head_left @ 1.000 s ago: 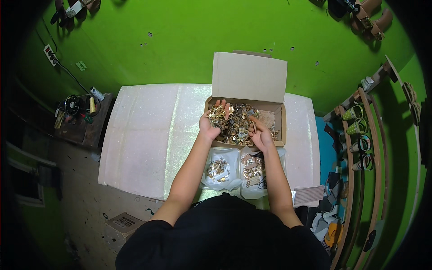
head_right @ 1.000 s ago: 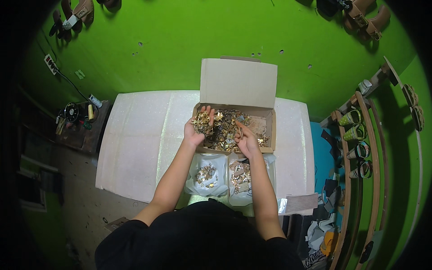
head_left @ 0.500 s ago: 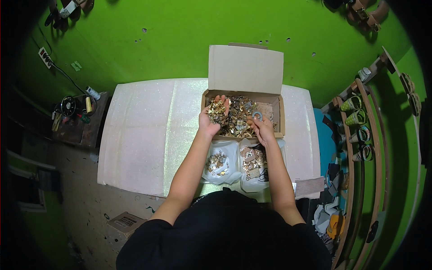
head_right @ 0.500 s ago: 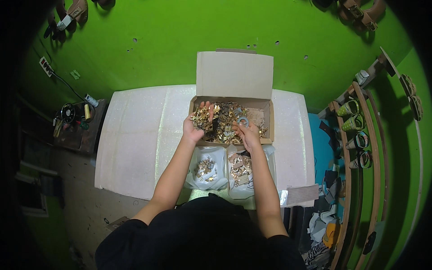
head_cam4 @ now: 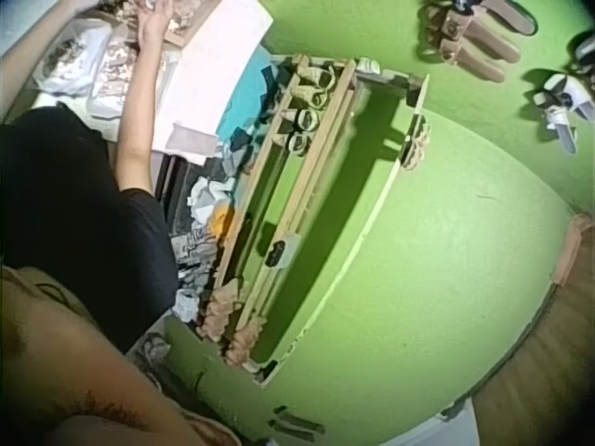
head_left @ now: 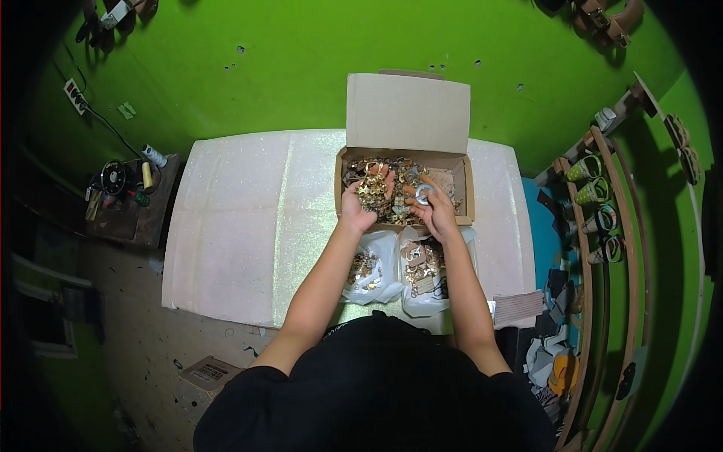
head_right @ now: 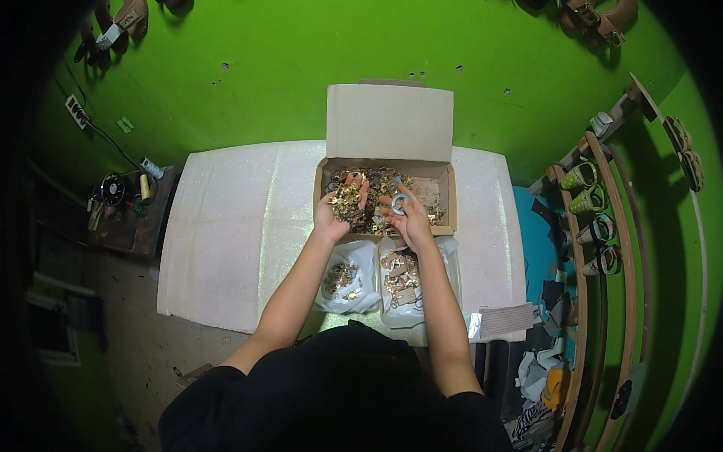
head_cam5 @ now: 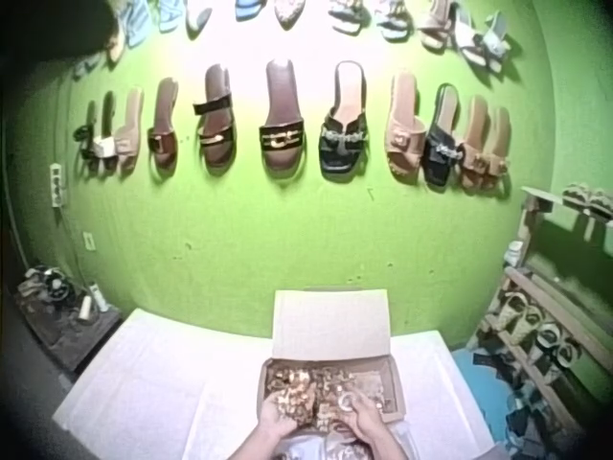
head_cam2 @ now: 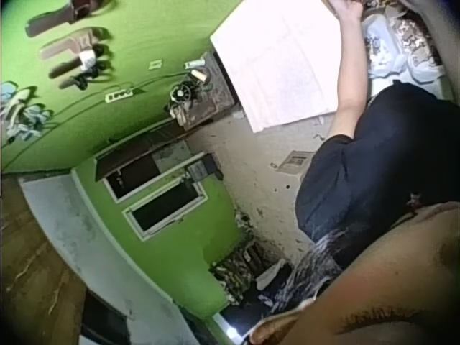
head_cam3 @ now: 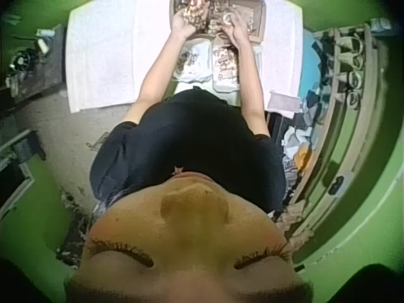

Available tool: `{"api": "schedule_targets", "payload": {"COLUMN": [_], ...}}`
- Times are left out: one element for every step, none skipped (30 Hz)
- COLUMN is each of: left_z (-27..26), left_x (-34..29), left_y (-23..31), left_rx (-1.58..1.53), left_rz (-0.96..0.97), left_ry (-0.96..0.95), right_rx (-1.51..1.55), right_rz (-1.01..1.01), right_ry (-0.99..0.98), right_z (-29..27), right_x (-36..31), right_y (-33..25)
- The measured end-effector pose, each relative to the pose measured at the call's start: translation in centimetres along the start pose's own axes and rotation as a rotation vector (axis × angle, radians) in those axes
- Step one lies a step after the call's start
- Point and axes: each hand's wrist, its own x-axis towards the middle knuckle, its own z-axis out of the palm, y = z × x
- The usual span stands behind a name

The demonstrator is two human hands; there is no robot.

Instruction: Sorting and inspecting decorative metal ornaments for shoes from a large box into smaller containers.

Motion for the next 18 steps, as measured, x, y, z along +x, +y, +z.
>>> {"api": "schedule_targets", "payload": {"left_z": [0.0, 0.0, 0.0, 0.0, 0.0, -0.2, -0.4, -0.5, -0.5, -0.4, -0.3, -0.4, -0.4, -0.5, -0.4, -0.3, -0.2, -0.2], "left_x": [0.0, 0.1, 0.0, 0.0, -0.1, -0.1, -0.1, -0.2, -0.2, -0.2, -0.1, -0.2, -0.2, -0.2, -0.2, -0.1, -0.1, -0.2], "left_y": [-0.1, -0.2, -0.2, -0.3, -0.3, -0.2, 0.0, 0.1, 0.0, -0.1, -0.3, -0.3, -0.3, -0.2, -0.4, -0.4, -0.5, -0.5], "left_rx": [0.022, 0.043, 0.043, 0.038, 0.033, 0.033, 0.027, 0.022, 0.022, 0.026, 0.029, 0.029, 0.044, 0.060, 0.059, 0.056, 0.053, 0.052], "left_rz": [0.001, 0.002, 0.001, -0.004, -0.011, -0.007, -0.011, -0.015, -0.018, -0.024, -0.030, -0.029, -0.023, -0.017, -0.022, -0.029, -0.035, -0.033], "left_ry": [0.011, 0.023, 0.025, 0.019, 0.013, 0.015, 0.008, 0.001, 0.002, 0.015, 0.027, 0.028, 0.038, 0.048, 0.048, 0.044, 0.040, 0.041], "right_rx": [0.042, 0.083, 0.084, 0.168, 0.253, 0.254, 0.093, -0.068, -0.067, -0.163, -0.258, -0.257, -0.253, -0.248, -0.248, -0.216, -0.184, -0.185], "right_rz": [0.015, 0.030, 0.031, 0.094, 0.155, 0.159, 0.066, -0.028, -0.028, -0.048, -0.068, -0.066, -0.043, -0.019, -0.020, 0.043, 0.107, 0.109], "right_ry": [-0.060, -0.120, -0.119, -0.167, -0.216, -0.218, -0.174, -0.129, -0.127, -0.060, 0.008, 0.007, 0.034, 0.061, 0.066, 0.084, 0.103, 0.101], "right_z": [-0.8, -1.7, -2.3, -3.0, -3.5, -3.2, -2.8, -2.4, -2.3, -2.1, -2.0, -1.5, -1.0, -0.7, -0.9, -1.1, -1.3, -0.9], "right_x": [0.5, 1.0, 1.4, 1.7, 2.1, 2.1, 2.2, 2.3, 2.4, 2.4, 2.5, 2.4, 2.2, 2.2, 2.3, 2.4, 2.4, 2.1], "right_y": [0.3, 0.5, 0.6, 0.6, 0.7, 0.7, 0.8, 0.8, 0.7, 0.6, 0.5, 0.3, 0.0, -0.2, -0.3, -0.6, -0.7, -0.9]}}
